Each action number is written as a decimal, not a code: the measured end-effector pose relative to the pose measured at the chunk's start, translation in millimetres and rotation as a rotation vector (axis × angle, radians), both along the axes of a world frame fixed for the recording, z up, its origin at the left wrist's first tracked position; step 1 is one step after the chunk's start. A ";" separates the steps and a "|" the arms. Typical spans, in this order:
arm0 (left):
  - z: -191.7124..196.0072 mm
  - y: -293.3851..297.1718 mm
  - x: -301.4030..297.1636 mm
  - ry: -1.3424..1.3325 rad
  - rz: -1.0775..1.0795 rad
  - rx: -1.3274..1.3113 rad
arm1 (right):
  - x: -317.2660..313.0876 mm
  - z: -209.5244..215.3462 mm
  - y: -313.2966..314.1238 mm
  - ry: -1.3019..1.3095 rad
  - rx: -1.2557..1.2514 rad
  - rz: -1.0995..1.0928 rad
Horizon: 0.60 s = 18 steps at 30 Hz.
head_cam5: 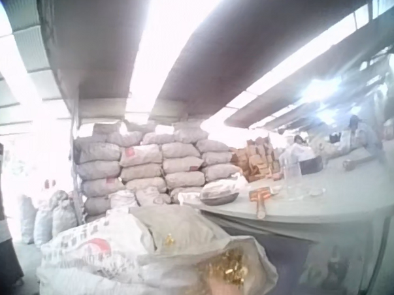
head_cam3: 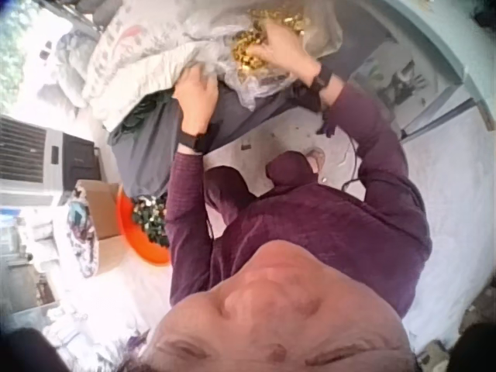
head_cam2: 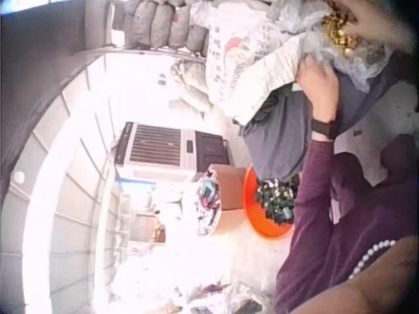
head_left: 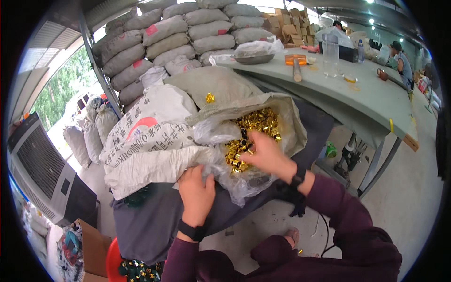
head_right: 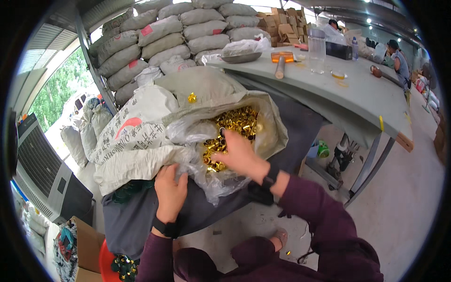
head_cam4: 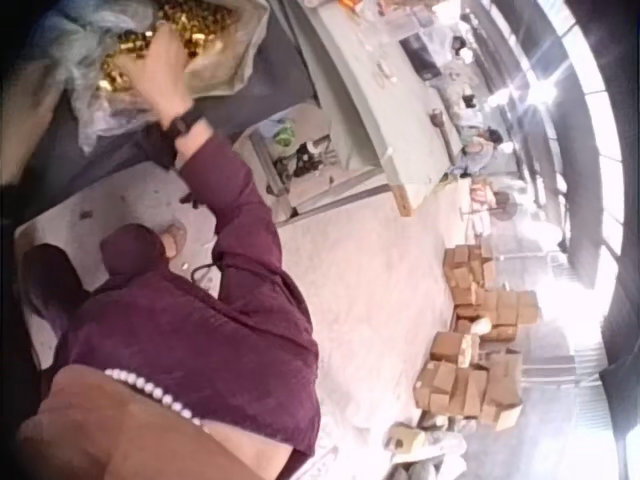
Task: Assembling gold-colored plastic caps onto green plastic discs in a manufacturing facility.
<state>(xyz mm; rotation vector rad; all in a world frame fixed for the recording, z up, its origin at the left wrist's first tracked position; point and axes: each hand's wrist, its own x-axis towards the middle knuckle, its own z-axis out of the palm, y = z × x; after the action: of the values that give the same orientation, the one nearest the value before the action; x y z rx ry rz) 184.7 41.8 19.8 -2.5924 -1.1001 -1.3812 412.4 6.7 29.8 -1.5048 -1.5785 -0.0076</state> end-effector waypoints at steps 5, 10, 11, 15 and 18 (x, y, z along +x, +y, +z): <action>9.6 -14.1 31.4 0.209 0.116 -0.085 | 5.1 46.5 62.1 -0.162 -0.139 -0.055; -8.1 0.8 47.0 0.342 0.178 -0.166 | 7.9 26.6 133.6 -0.380 -0.281 -0.085; -11.2 -1.0 47.7 0.369 0.182 -0.179 | 3.5 23.4 135.8 -0.486 -0.210 -0.145; -32.4 30.0 34.0 0.334 0.102 -0.150 | 18.1 52.0 138.7 0.210 -0.408 0.199; -22.1 31.9 30.1 0.116 -0.008 -0.404 | 47.0 67.9 141.8 0.118 -0.284 0.233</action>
<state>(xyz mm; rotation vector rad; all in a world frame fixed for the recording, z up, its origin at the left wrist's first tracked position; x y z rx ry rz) 214.8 73.7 -2.4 -2.8987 -1.4847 -1.0843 459.4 148.5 97.7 -1.4937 -1.7013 0.4463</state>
